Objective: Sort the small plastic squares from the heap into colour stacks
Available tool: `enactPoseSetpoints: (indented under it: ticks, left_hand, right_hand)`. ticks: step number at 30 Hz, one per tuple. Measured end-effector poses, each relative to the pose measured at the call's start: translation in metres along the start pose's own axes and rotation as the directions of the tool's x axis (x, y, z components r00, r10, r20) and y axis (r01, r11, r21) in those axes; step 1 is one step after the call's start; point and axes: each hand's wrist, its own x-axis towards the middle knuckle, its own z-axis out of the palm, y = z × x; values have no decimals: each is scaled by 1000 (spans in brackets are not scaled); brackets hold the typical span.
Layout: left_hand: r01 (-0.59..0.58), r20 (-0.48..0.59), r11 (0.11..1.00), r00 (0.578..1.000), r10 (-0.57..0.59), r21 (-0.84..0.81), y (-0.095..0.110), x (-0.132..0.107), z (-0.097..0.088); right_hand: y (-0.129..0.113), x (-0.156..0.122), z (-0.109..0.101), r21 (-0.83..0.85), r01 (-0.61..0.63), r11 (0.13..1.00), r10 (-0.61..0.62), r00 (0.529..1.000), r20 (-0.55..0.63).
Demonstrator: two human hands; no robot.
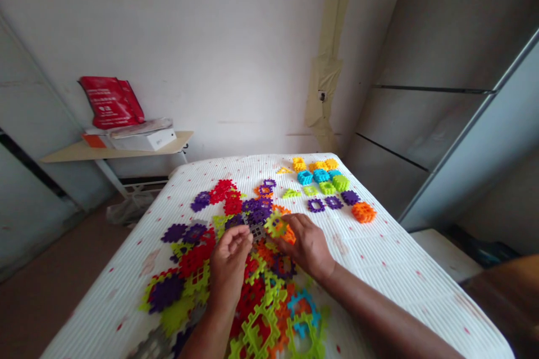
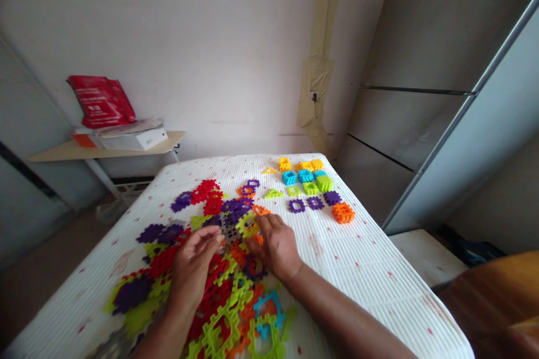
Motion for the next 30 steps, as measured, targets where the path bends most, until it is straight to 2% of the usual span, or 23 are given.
enactPoseSetpoints:
  ticks: [2,5,9,12,17,20,30]
  left_hand:
    - [-3,-22,1000,1000,3,-9,2,1,-3]
    - [-8,-16,1000,1000,8,0,5,1,-7]
    - [-19,-20,999,1000,20,42,4,2,-10]
    - [-37,-38,998,999,39,56,0,5,-11]
    - [-36,-51,997,998,39,61,-3,9,-15]
    - [-41,-63,996,997,46,85,-1,8,-15]
    - [-42,-72,995,996,49,95,5,6,-13]
  right_hand:
    - [26,16,-9,-133,-130,983,125,991,-44]
    - [68,41,-18,-341,-336,878,331,941,-76]
    - [102,63,-15,-485,-399,778,460,888,7]
    - [110,70,-5,-534,-414,737,517,854,52]
    - [116,77,9,-563,-354,747,478,874,85]
    - [119,81,14,-568,-357,742,488,868,93]
    - [120,83,18,-585,-345,734,499,858,121]
